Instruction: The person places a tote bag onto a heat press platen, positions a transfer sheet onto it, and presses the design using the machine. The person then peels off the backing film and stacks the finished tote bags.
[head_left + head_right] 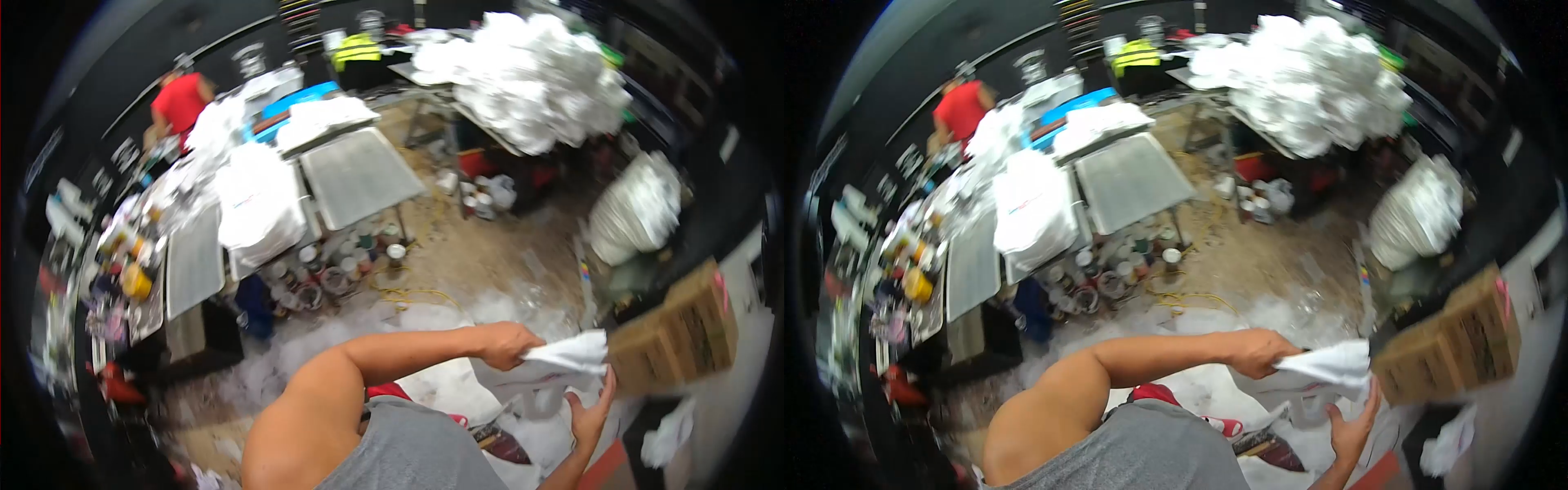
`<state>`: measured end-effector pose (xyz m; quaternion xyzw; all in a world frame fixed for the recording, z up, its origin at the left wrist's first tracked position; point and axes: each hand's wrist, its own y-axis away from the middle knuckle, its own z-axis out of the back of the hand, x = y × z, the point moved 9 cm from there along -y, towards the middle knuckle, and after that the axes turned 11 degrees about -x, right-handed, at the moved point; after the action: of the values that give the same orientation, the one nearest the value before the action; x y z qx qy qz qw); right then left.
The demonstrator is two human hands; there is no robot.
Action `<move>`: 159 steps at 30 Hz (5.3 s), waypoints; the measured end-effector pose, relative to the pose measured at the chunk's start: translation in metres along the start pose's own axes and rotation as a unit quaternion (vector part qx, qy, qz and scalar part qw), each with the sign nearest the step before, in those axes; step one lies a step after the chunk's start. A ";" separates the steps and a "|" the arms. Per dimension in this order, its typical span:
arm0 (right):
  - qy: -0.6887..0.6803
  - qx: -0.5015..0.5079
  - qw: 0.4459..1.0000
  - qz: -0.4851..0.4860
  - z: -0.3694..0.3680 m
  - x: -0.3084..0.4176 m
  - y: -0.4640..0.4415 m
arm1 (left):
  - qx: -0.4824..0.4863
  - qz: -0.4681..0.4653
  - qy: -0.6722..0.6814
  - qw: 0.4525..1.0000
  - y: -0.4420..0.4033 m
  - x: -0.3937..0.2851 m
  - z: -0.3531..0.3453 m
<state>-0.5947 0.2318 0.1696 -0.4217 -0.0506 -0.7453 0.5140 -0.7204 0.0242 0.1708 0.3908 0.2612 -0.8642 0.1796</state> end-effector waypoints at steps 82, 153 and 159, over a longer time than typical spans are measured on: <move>0.080 -0.022 0.641 -0.763 -0.248 -0.056 0.803 | -0.123 0.063 0.052 0.989 0.292 0.154 0.241; 0.065 -0.524 0.449 -0.721 -0.081 0.030 0.517 | 0.625 -0.228 0.007 0.747 0.083 0.010 -0.407; 0.004 -0.802 0.495 -0.335 0.121 0.118 0.427 | 0.513 -0.152 0.344 0.772 -0.058 -0.199 -0.349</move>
<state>-0.1933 0.0092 0.1748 -0.6013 0.4334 -0.5828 -0.3332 -0.4219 0.2986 0.1476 0.6513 -0.1204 -0.6939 -0.2826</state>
